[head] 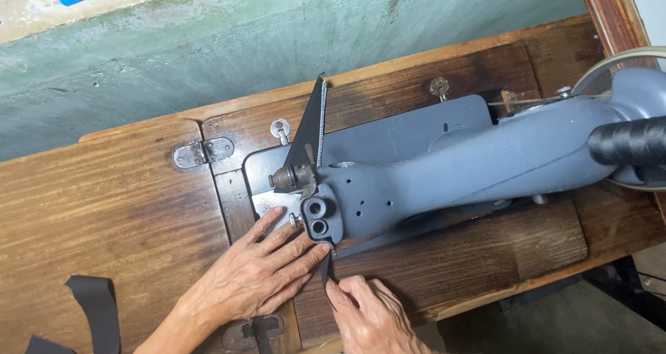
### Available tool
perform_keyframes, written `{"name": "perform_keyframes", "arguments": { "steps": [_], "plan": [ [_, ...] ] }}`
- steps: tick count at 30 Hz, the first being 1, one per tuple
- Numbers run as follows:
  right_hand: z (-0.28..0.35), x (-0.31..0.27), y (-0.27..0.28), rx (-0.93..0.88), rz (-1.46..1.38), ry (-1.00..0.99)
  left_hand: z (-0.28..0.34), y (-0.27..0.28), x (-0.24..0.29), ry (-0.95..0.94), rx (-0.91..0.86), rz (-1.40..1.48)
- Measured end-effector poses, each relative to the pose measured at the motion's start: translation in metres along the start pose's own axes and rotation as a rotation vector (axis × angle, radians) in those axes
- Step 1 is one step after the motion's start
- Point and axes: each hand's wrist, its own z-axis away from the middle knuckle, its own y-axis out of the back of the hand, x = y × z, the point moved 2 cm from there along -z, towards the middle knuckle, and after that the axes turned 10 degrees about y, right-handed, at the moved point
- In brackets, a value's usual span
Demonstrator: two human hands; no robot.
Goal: The person is sewing a black fabric strap using an industrial sewing machine and trimming the thread with snips.
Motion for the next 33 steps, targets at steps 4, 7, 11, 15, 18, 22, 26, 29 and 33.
{"name": "perform_keyframes", "arguments": {
  "steps": [4, 7, 11, 15, 18, 22, 26, 29, 33],
  "plan": [
    [-0.002, 0.003, 0.001, -0.010, -0.011, 0.021, -0.001, 0.000, -0.002, 0.005, 0.010, 0.014],
    [-0.004, 0.006, -0.001, -0.023, -0.012, 0.054, -0.001, 0.000, -0.003, 0.013, 0.004, 0.009],
    [-0.006, 0.012, -0.005, -0.044, 0.010, 0.111, 0.001, -0.007, -0.007, 0.053, 0.010, 0.023],
    [-0.009, 0.008, -0.005, -0.044, -0.009, 0.112, 0.002, -0.006, -0.006, 0.099, 0.024, 0.033],
    [-0.010, 0.008, -0.005, -0.061, 0.035, 0.096, -0.002, -0.001, -0.007, 0.101, 0.034, 0.056],
    [-0.011, 0.014, -0.008, -0.070, 0.031, 0.140, -0.005, 0.000, -0.010, 0.129, 0.017, 0.054],
    [-0.016, 0.013, -0.003, -0.088, 0.084, 0.134, -0.009, 0.004, -0.012, 0.142, 0.041, 0.052],
    [-0.017, 0.015, -0.003, -0.107, 0.106, 0.126, -0.012, 0.007, -0.013, 0.162, 0.039, 0.084],
    [-0.014, 0.015, -0.005, -0.088, 0.081, 0.053, -0.008, 0.002, -0.009, 0.133, 0.060, 0.031]
  ]
}}
